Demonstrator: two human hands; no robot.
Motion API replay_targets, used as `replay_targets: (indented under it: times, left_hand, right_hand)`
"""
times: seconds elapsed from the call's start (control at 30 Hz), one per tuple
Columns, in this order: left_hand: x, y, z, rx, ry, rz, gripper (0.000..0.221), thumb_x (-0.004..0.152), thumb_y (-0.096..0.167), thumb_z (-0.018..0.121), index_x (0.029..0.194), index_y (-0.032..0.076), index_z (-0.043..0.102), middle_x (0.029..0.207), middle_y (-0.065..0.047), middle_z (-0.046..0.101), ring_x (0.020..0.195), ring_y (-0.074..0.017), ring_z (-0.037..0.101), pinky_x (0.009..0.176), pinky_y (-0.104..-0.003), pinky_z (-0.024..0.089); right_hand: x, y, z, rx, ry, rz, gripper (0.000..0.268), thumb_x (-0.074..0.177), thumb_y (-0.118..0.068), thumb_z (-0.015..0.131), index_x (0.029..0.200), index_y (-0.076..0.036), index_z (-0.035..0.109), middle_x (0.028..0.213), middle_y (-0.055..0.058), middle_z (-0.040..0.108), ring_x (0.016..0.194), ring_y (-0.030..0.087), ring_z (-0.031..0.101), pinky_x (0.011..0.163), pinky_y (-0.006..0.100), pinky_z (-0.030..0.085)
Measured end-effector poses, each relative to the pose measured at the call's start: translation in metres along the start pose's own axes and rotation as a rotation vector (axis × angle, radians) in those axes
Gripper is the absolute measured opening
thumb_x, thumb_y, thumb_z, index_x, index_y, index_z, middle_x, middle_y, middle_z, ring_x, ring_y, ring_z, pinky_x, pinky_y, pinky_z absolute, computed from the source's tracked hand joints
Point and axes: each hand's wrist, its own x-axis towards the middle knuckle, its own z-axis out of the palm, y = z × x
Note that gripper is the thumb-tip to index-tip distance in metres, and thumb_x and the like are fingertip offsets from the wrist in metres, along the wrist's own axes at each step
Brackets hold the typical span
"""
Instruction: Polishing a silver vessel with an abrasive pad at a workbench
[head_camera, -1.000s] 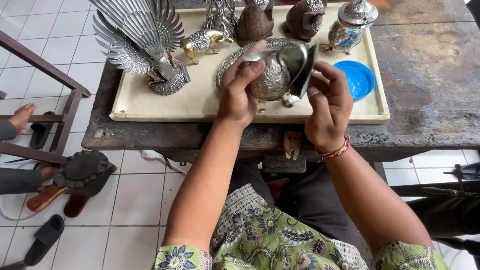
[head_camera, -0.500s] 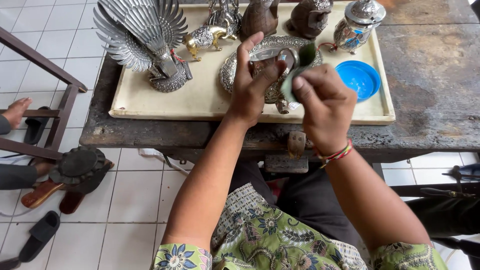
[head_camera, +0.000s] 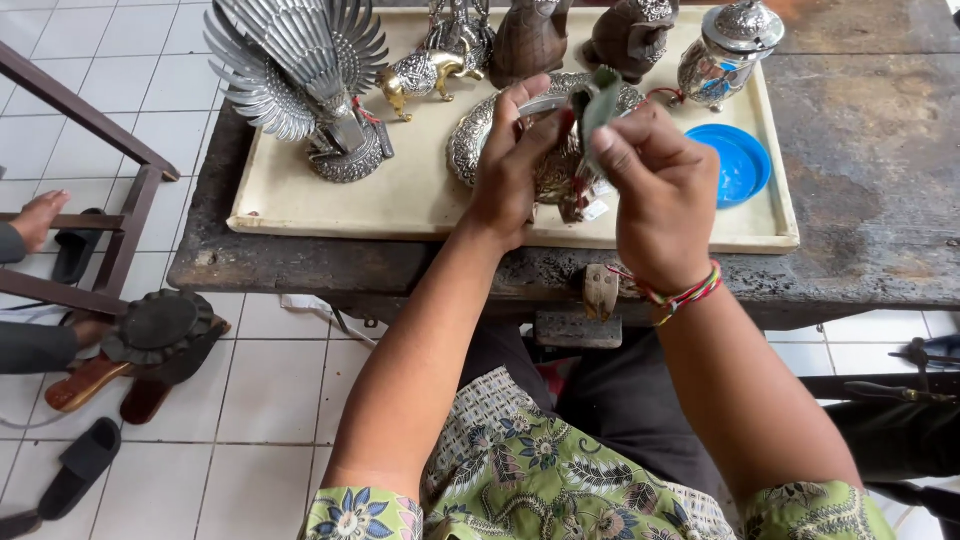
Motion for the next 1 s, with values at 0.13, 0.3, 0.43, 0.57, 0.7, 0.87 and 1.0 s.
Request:
replay_targets:
  times: [0.13,0.3,0.43,0.57,0.7,0.87,1.0]
  left_hand:
    - [-0.003,0.001,0.005,0.073,0.036,0.015,0.075,0.083,0.046,0.069,0.140,0.006,0.041,0.122,-0.022,0.064,0.106,-0.0327,0.064,0.091,-0.044,0.053]
    - [-0.003,0.019,0.016,-0.139,0.207,-0.097,0.066,0.084,0.030,0.068,0.140,0.005,0.046,0.113,-0.024,0.070,0.099,-0.0322,0.069,0.084,-0.040,0.054]
    - [0.004,-0.007,-0.001,0.119,0.109,0.027,0.070,0.080,0.049,0.066,0.136,0.011,0.046,0.125,-0.022,0.067,0.119,-0.0375,0.060,0.106,-0.052,0.040]
    - [0.001,-0.008,0.004,0.102,0.053,0.112,0.067,0.086,0.042,0.069,0.137,0.008,0.041,0.112,-0.021,0.066,0.100,-0.0317,0.063,0.086,-0.043,0.053]
    - [-0.003,-0.002,0.009,0.042,0.093,0.060,0.072,0.086,0.048,0.064,0.140,0.009,0.037,0.111,-0.030,0.069,0.098,-0.0393,0.068,0.082,-0.048,0.058]
    - [0.006,-0.009,0.003,0.073,0.159,0.064,0.065,0.084,0.046,0.067,0.136,0.011,0.047,0.133,-0.022,0.066,0.127,-0.0332,0.059,0.110,-0.046,0.039]
    - [-0.002,-0.005,-0.001,-0.024,-0.012,0.089,0.067,0.088,0.040,0.070,0.141,0.012,0.042,0.107,-0.019,0.068,0.096,-0.0304,0.066,0.079,-0.042,0.054]
  right_hand:
    - [0.004,0.006,0.000,0.373,-0.019,0.062,0.012,0.103,-0.016,0.069,0.099,-0.004,0.070,0.090,-0.002,0.057,0.089,0.008,0.051,0.085,0.023,0.044]
    - [-0.014,0.015,0.005,0.075,-0.047,0.127,0.013,0.099,-0.016,0.075,0.104,-0.004,0.073,0.085,-0.001,0.060,0.078,0.007,0.051,0.071,0.022,0.044]
    - [-0.001,0.004,0.004,0.010,-0.041,0.055,0.015,0.101,-0.017,0.076,0.093,-0.007,0.069,0.082,-0.003,0.061,0.077,0.007,0.048,0.070,0.022,0.042]
    - [0.017,0.015,-0.002,0.320,0.047,0.131,0.018,0.101,-0.015,0.072,0.087,-0.005,0.067,0.077,-0.002,0.060,0.073,0.007,0.049,0.071,0.023,0.040]
    - [0.005,0.005,-0.005,0.094,0.023,0.123,0.031,0.106,-0.018,0.071,0.078,-0.012,0.059,0.070,-0.008,0.046,0.069,0.005,0.035,0.065,0.024,0.028]
    - [-0.013,0.000,0.005,0.040,0.008,0.110,0.017,0.100,-0.020,0.073,0.092,-0.005,0.072,0.077,0.001,0.062,0.068,0.008,0.054,0.061,0.024,0.046]
    - [-0.006,-0.014,0.005,-0.006,-0.026,0.052,0.019,0.103,-0.020,0.072,0.094,-0.003,0.072,0.081,0.001,0.061,0.077,0.010,0.052,0.070,0.025,0.042]
